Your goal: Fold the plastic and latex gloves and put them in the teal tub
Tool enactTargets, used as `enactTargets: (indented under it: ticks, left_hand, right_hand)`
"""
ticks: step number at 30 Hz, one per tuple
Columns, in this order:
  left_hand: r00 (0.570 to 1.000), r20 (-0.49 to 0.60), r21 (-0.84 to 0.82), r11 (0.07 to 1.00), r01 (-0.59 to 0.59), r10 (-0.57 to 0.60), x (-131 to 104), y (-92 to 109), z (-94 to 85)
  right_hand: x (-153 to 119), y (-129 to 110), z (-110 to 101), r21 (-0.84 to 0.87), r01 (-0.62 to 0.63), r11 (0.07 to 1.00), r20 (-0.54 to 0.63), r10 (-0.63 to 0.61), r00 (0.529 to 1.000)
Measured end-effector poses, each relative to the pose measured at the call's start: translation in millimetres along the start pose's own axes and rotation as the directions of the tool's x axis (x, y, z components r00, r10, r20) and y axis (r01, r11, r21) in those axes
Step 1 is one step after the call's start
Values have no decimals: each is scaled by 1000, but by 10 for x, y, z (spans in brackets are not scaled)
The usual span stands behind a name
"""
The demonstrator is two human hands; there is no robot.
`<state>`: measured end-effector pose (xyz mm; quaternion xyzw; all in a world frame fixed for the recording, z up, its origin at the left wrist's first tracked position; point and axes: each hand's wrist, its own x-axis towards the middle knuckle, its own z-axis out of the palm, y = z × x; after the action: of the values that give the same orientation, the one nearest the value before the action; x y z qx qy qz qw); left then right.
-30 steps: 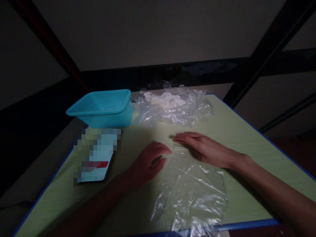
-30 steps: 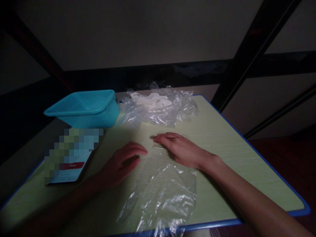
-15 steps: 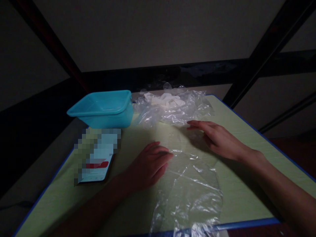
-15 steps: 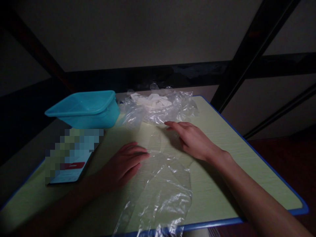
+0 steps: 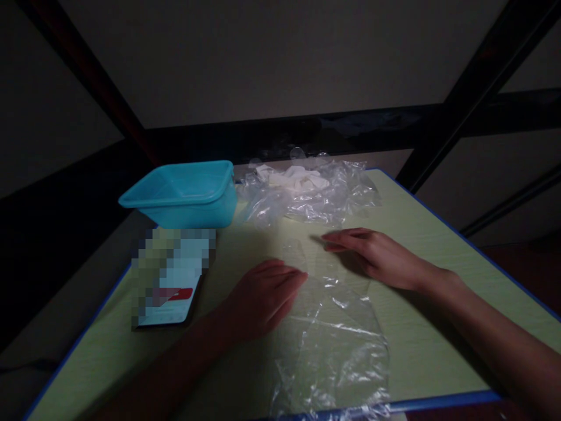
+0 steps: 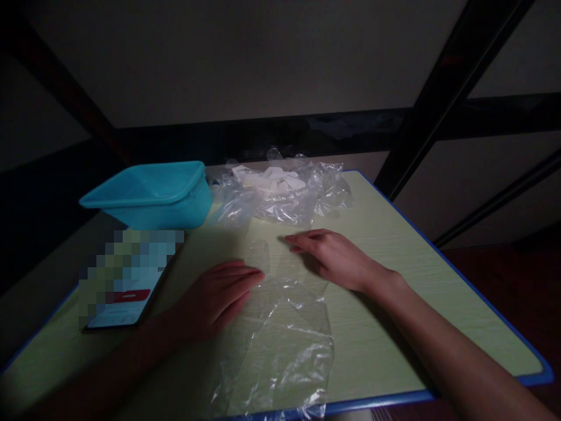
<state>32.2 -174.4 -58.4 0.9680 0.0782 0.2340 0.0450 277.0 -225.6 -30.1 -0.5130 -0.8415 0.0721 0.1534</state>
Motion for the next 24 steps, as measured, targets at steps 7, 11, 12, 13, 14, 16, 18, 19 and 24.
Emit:
enactTargets:
  ticks: [7, 11, 12, 13, 14, 16, 18, 19, 24]
  left_hand:
    - [999, -2, -4, 999, 45, -45, 22, 24, 11]
    - [996, -63, 21, 998, 58, -56, 11, 12, 10]
    - [995, -61, 22, 997, 80, -79, 6, 4, 12]
    - [992, -52, 22, 993, 112, -111, 1, -5, 16]
    - [989, -38, 21, 989, 145, -145, -4, -15, 21]
    - [978, -8, 20, 978, 207, -207, -12, -33, 33]
    - [969, 11, 19, 969, 248, -248, -18, -46, 43]
    - [965, 17, 19, 965, 263, -263, -18, -50, 45]
    - [954, 8, 20, 954, 299, -299, -14, -62, 39]
  right_hand:
    - [8, 12, 80, -29, 71, 997, 21, -71, 997]
    - [-9, 17, 16, -43, 59, 997, 5, -59, 998]
    - [-18, 27, -12, -52, 43, 998, -5, -43, 999]
    - [-30, 44, -41, -64, 23, 998, -14, -24, 1000]
    - [-44, 66, -67, -76, 2, 997, -23, -4, 1000]
    - [-74, 121, -105, -89, -31, 996, -43, 27, 999]
    - [-100, 175, -118, -90, -54, 994, -51, 50, 997]
    - [-110, 196, -117, -90, -63, 994, -47, 59, 997]
    - [-120, 224, -90, -101, -62, 993, 34, 66, 997]
